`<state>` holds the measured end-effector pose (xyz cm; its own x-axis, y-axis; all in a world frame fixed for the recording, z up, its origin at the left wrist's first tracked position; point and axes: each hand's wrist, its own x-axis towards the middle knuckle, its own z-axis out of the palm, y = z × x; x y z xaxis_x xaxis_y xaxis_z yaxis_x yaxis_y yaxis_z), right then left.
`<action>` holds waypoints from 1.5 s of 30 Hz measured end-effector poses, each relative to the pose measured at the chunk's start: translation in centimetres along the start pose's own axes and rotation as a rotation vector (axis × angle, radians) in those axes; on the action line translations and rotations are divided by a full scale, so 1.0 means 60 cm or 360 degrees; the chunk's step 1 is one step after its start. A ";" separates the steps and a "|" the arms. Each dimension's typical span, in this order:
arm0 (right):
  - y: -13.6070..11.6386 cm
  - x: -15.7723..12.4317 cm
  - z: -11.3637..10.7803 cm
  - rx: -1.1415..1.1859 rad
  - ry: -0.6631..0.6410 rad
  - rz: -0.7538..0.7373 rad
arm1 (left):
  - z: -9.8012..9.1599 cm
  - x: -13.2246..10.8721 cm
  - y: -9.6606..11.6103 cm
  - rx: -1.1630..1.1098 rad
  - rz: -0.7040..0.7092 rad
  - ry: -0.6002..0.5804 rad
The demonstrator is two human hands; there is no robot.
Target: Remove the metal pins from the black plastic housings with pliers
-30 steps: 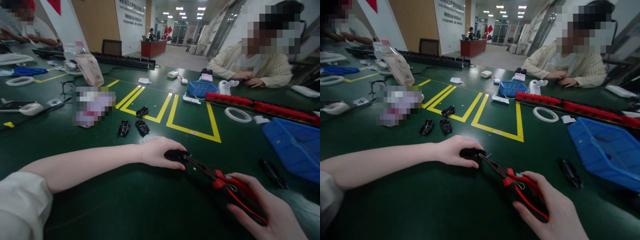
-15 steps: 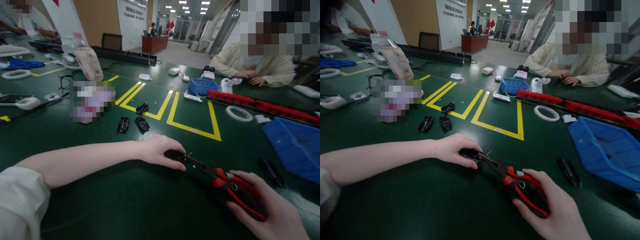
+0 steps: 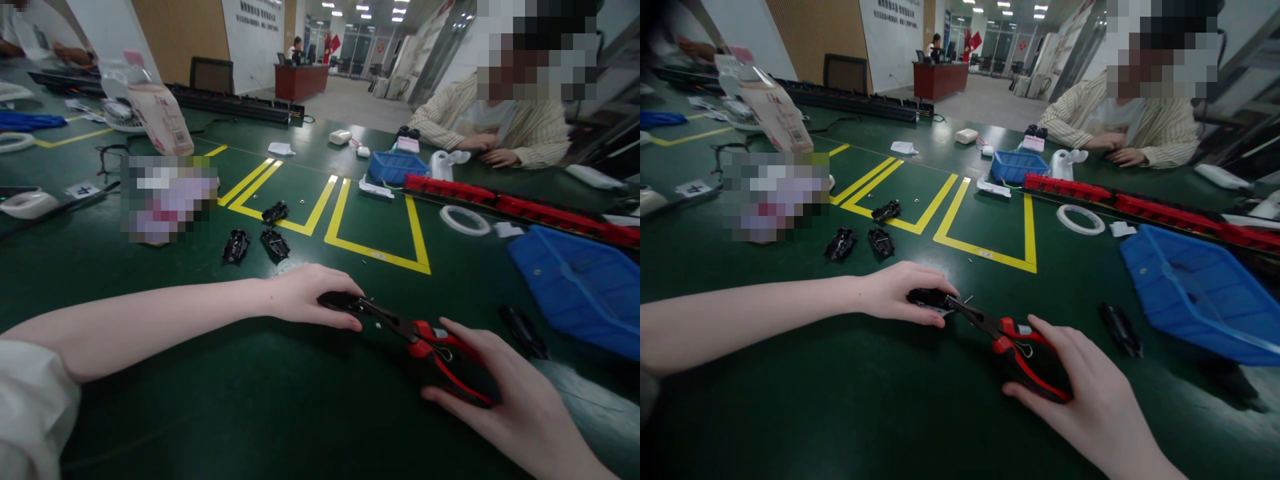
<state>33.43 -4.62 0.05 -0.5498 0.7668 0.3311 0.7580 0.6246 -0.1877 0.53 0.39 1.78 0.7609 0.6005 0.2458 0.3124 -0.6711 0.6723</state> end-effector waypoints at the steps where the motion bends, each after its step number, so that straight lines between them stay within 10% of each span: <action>1: -0.001 0.002 0.000 -0.0017 -0.0015 -0.0013 | 0.000 0.000 -0.001 0.0005 0.0015 -0.0017; 45: -0.007 0.010 -0.028 -0.0042 0.0013 -0.0037 | 0.017 -0.001 0.000 0.0282 0.0030 -0.0213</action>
<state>33.38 -4.69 1.90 -0.5643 0.7510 0.3428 0.7544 0.6378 -0.1554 1.08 -0.11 1.06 0.8325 0.5320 0.1546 0.3834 -0.7547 0.5323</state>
